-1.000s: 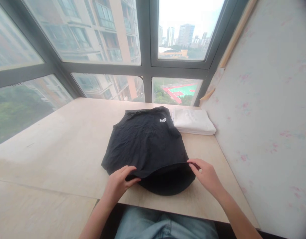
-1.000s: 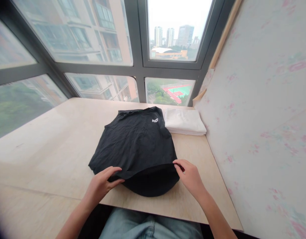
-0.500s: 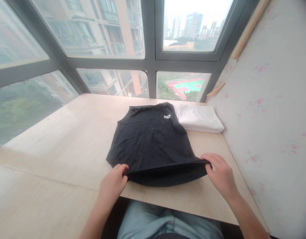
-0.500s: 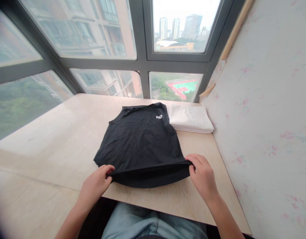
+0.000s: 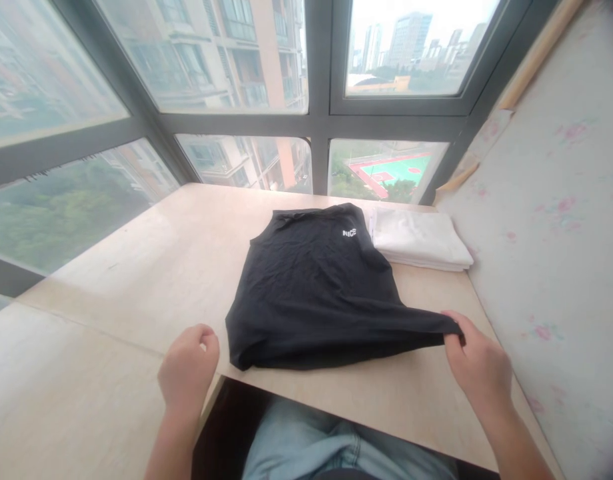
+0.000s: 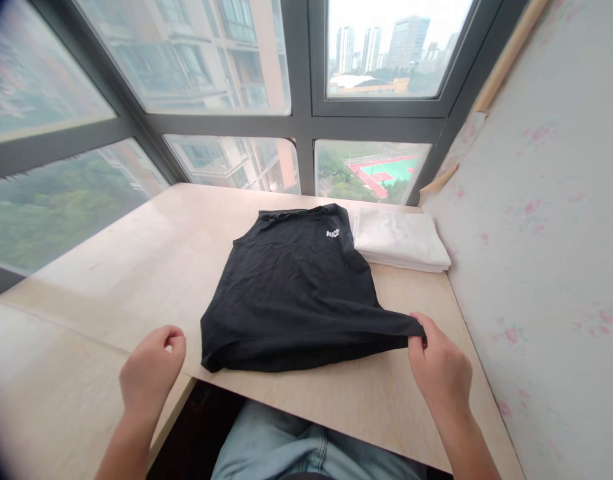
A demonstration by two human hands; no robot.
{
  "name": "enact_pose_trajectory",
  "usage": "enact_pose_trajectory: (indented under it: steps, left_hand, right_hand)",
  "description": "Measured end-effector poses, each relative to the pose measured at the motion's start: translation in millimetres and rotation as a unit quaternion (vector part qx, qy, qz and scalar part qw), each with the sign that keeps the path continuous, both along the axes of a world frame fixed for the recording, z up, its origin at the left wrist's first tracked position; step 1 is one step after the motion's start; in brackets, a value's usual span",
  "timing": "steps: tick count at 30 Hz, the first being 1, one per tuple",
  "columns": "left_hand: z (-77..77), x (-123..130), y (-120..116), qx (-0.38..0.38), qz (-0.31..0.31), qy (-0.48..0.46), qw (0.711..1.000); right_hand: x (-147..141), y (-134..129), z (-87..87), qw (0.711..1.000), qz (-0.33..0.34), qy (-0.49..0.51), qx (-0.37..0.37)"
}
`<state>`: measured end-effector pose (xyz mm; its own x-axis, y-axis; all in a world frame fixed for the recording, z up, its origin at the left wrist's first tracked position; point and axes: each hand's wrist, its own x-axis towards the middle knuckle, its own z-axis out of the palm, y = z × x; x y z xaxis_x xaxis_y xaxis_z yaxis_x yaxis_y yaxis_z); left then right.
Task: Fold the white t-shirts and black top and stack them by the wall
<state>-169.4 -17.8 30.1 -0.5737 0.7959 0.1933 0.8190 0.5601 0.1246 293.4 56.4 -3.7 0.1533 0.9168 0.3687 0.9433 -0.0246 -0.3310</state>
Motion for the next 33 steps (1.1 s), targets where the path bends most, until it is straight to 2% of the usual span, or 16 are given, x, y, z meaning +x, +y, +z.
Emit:
enact_pose_trajectory:
  steps: [2, 6, 8, 11, 14, 18, 23, 28, 30, 33]
  left_hand:
    - [-6.9, -3, -2, 0.016, -0.027, -0.038, 0.999]
    - [-30.6, 21, -6, 0.014, -0.164, -0.139, 0.977]
    - [-42.6, 37, -10, 0.001, -0.209, -0.137, 0.968]
    - [-55.3, 47, -16, 0.004, -0.212, -0.082, 0.974]
    - [-60.7, 36, -20, 0.008, -0.185, -0.059, 0.981]
    - [-61.6, 13, -22, -0.027, -0.143, -0.078, 0.986]
    - [-51.4, -20, -23, -0.042, -0.055, -0.063, 0.996]
    - [-34.7, -52, -20, 0.036, 0.105, -0.061, 0.992]
    - [-33.9, -57, -15, 0.096, 0.164, -0.117, 0.975]
    - [-42.0, -53, -6, 0.212, 0.189, -0.203, 0.937]
  right_hand:
    - [0, -1, -0.2, 0.998, 0.024, 0.05, -0.027]
    - [-10, 1, 2.1, 0.98, 0.064, 0.18, -0.06]
    - [-16, 2, 2.9, 0.969, 0.065, 0.225, -0.078]
    - [-19, 4, 3.5, 0.955, 0.063, 0.265, -0.116]
    - [-17, 4, 5.1, 0.947, 0.067, 0.277, -0.145]
    - [-10, 7, 8.0, 0.939, 0.07, 0.301, -0.151]
    - [0, 14, 12.3, 0.917, 0.123, 0.31, -0.217]
    - [4, 12, 27.1, 0.907, 0.172, 0.286, -0.256]
    - [2, 9, 33.7, 0.905, 0.188, 0.278, -0.262]
    - [-3, 7, 39.3, 0.907, 0.2, 0.271, -0.254]
